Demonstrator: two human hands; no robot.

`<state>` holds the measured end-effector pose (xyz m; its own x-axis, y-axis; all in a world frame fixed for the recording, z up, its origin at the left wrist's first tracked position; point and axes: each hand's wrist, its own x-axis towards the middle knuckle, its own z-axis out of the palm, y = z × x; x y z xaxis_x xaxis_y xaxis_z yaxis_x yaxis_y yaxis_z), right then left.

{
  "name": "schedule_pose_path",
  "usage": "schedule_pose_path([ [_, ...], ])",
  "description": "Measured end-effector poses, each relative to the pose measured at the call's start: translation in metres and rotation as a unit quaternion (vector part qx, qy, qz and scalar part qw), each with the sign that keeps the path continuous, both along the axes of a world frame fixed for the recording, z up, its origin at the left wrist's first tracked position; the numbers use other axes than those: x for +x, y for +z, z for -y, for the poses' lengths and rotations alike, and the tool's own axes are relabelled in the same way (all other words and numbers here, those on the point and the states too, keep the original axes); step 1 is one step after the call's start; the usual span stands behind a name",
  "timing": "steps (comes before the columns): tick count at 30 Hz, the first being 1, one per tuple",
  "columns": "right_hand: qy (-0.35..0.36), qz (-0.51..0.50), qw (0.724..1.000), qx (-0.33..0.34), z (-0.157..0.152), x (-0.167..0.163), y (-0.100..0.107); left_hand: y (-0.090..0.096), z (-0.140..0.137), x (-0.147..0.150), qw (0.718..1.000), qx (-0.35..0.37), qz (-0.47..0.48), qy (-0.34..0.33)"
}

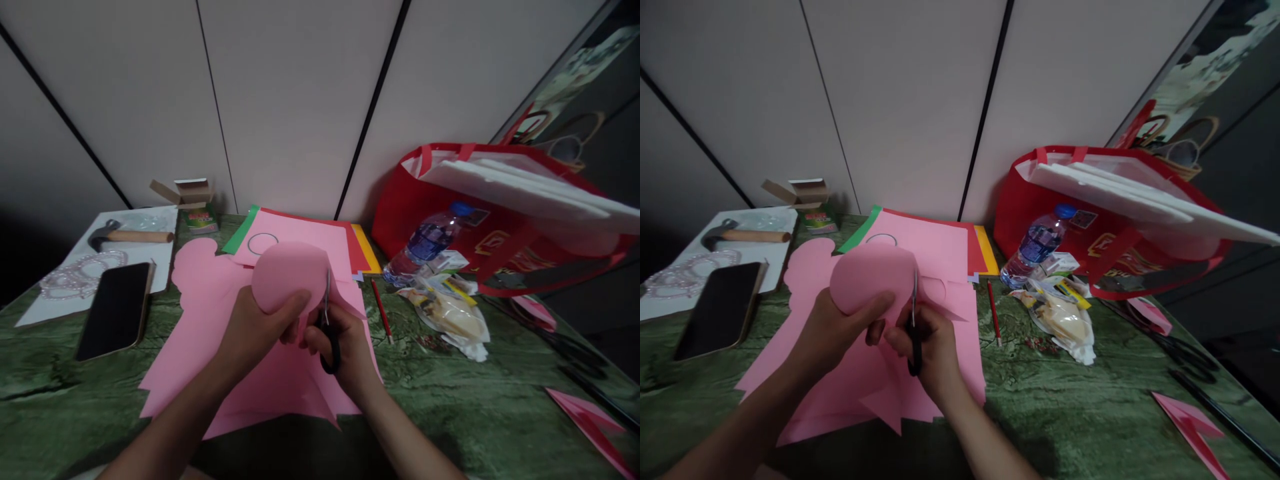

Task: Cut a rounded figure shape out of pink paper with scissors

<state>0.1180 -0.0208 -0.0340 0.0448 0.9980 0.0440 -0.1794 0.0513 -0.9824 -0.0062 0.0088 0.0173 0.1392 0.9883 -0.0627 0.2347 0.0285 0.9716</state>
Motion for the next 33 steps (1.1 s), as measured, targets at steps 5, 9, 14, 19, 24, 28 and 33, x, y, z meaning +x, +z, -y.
schedule_pose_path([
  [5, 0.004, -0.006, 1.000, 0.010, -0.0007, 0.0003, 0.0013, 0.0008, 0.0000, 0.0003, 1.000, 0.000, -0.010, 0.004],
  [9, 0.010, -0.020, 1.000, 0.008, -0.0002, 0.0009, 0.0007, 0.0009, 0.0001, -0.0016, 1.000, 0.000, -0.014, 0.012],
  [14, 0.013, -0.033, 0.999, 0.005, 0.0003, -0.0004, -0.0016, -0.0015, -0.0003, -0.0026, 1.000, 0.020, -0.016, 0.006],
  [19, 0.016, -0.031, 0.999, 0.006, 0.0014, -0.0015, -0.0011, -0.0003, -0.0014, 0.0003, 0.999, 0.032, 0.005, -0.018],
  [24, 0.021, -0.034, 0.999, 0.010, 0.0030, -0.0028, -0.0013, -0.0017, -0.0017, 0.0000, 0.999, 0.022, 0.007, -0.023],
  [28, 0.035, -0.042, 0.998, 0.012, 0.0038, -0.0047, -0.0037, -0.0037, -0.0013, -0.0005, 1.000, 0.008, -0.004, -0.010],
  [33, 0.035, -0.042, 0.998, -0.001, 0.0037, -0.0055, -0.0053, -0.0011, -0.0005, 0.0001, 0.999, -0.008, -0.037, 0.033],
])
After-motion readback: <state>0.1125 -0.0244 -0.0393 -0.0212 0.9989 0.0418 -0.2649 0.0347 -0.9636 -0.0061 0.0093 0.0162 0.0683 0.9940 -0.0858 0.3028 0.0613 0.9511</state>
